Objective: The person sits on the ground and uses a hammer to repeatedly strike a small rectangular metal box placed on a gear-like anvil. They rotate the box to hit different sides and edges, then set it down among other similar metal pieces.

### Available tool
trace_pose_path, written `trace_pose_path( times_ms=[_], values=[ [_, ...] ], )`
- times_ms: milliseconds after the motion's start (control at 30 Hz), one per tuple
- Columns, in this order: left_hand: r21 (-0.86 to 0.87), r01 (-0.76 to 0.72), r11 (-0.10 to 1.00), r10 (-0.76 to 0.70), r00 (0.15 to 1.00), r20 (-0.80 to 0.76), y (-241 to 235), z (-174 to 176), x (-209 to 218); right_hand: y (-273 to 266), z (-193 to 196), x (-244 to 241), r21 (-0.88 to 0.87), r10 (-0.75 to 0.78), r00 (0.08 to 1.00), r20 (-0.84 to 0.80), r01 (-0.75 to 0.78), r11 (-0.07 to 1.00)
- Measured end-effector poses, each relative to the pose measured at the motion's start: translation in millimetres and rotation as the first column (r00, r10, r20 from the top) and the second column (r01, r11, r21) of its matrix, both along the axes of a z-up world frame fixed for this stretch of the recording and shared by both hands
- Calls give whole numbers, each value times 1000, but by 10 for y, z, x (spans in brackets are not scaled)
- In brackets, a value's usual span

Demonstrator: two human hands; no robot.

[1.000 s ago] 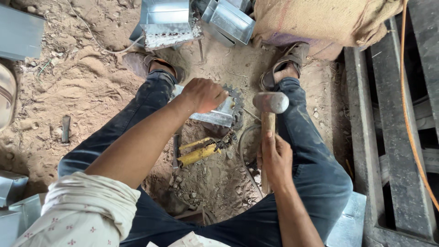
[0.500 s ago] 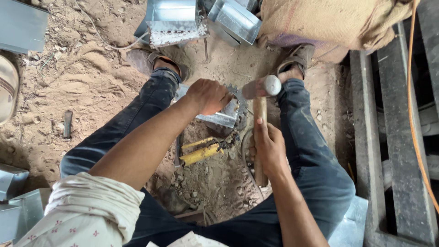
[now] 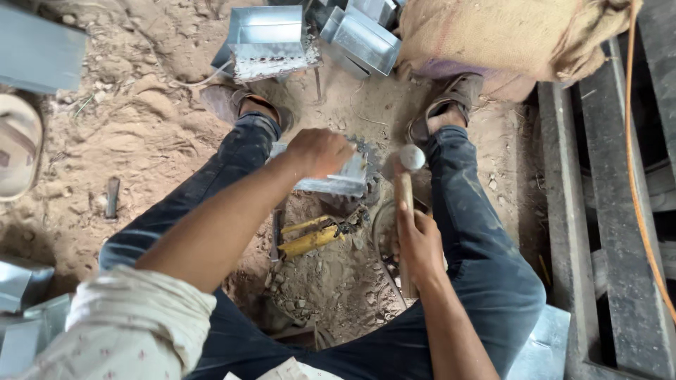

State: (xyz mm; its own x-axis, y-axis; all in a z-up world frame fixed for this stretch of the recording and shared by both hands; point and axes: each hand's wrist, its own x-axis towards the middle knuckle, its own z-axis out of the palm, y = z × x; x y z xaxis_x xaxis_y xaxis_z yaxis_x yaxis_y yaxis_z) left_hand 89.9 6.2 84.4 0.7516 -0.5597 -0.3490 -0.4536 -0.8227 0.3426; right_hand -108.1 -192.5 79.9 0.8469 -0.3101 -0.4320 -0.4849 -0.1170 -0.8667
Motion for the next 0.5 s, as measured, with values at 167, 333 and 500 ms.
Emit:
trace_pose_path(
  times_ms=[167,333,500],
  values=[
    [-215,-28,976,25,1000,-16,-34,148,259,-160,-34,-53,241,-139,988,-71,153,958],
    [-30,105,994,-100,985,137,-166,-72,-12,-240,48,58,347,-202,978,-57,209,914],
    [-56,406,912,-308,768,561,-93,-303,-326,-335,53,20,397,-229,971,-72,239,886]
  ],
)
